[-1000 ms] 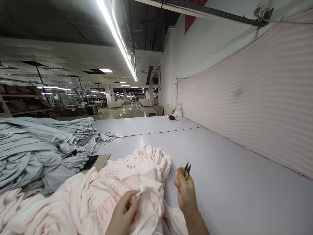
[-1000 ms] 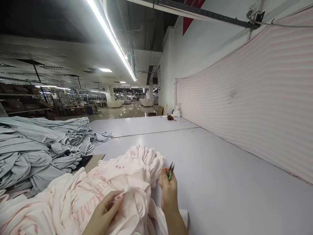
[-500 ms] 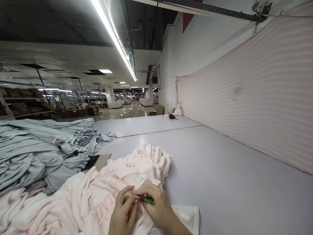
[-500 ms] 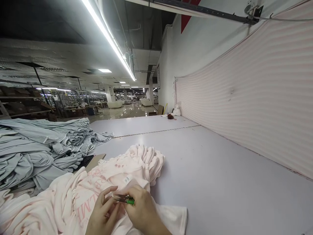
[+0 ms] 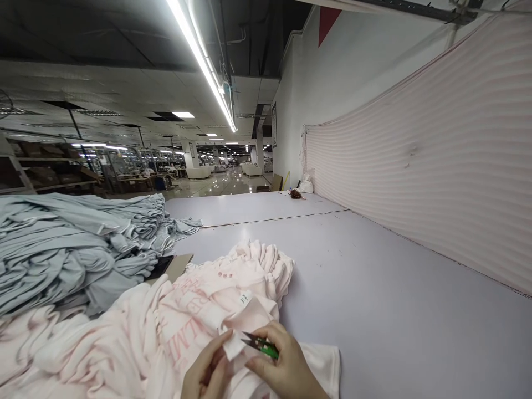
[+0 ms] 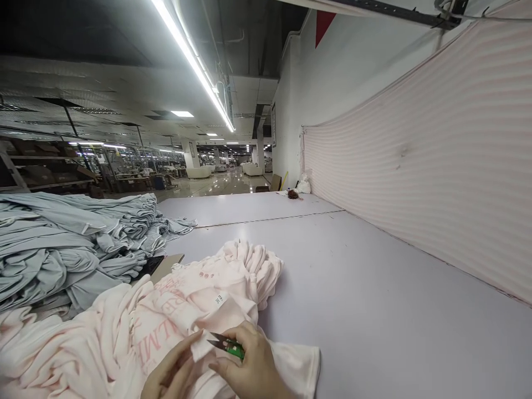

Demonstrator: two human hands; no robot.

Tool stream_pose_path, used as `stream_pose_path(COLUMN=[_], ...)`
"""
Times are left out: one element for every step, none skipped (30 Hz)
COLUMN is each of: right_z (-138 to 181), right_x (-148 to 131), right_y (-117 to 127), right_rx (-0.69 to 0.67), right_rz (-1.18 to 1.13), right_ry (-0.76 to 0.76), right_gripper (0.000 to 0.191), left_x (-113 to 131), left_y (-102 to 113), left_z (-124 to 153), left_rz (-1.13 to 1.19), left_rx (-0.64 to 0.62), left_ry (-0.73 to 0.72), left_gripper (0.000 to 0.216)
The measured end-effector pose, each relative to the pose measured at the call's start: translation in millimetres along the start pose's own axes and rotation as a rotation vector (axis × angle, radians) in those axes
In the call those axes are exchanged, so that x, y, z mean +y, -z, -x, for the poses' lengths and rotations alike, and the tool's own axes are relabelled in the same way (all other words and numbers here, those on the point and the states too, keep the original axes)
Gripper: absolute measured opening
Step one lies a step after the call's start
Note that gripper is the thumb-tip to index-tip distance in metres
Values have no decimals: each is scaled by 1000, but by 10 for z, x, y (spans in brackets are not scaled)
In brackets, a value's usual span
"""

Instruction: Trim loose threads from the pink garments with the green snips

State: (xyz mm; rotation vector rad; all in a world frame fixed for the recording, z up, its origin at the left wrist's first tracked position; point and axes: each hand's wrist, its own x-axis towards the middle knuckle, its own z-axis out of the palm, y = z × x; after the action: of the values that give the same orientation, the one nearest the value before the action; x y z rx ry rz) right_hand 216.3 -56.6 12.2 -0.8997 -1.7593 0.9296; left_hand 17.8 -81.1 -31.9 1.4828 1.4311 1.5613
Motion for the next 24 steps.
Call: stream_pose_path(right_z=[16,32,46,59,70,79,86,91,93,91,87,80,70,61,52,45,42,43,48,53,55,50,32,-2], right_x=[-18,-26,-23,-11,8,28,46,59,66,66,62,55,47,39,33,26,20,13,6,-2,-7,-9,-5,7], right_y=[13,15,4,-18,-47,-79,-112,-141,-164,-181,-189,-191,-188,-181,-171,-162,-153,-147,-142,-139,-137,-134,-128,-119], right_rx=[-17,-35,-46,-45,-39,-30,-20,-12,-2,10,25,39,58,84,103,110,104,85,54,22,4,3,14,43], right_rz=[71,139,211,288,363,430,483,522,551,575,597,617,634,648,652,644,633,626,625,632,642,642,617,566], right_ry=[40,79,117,156,195,228,257,281,302,326,353,379,397,402,400,394,387,383,384,384,374,350,309,256], right_gripper=[20,22,23,24,25,27,27,27,26,24,22,20,18,16,15,14,14,16,17,17,15,13,12,13], left_x=[20,39,56,71,86,101,117,134,150,165,177,185,189,188,183,175,166,157,151,148,149,155,165,178], left_y=[14,24,30,34,35,35,33,31,27,24,21,20,20,21,25,31,36,41,43,40,30,13,-9,-37], left_z=[-10,-22,-34,-45,-54,-59,-63,-66,-67,-68,-69,-70,-72,-73,-75,-77,-79,-78,-76,-70,-61,-47,-31,-15], left_rz=[82,146,190,214,225,230,236,238,239,243,252,260,268,275,282,287,290,290,286,281,281,292,315,342], left_rx=[11,12,7,8,11,7,9,17,27,31,30,29,27,26,20,13,2,-8,-20,-36,-46,-41,-23,8], left_ry=[88,155,203,235,251,263,278,291,301,314,325,331,335,336,335,331,325,316,302,288,274,262,254,253], left_gripper=[45,48,51,52,53,54,55,57,59,60,61,61,60,60,59,58,56,55,54,54,56,58,63,68])
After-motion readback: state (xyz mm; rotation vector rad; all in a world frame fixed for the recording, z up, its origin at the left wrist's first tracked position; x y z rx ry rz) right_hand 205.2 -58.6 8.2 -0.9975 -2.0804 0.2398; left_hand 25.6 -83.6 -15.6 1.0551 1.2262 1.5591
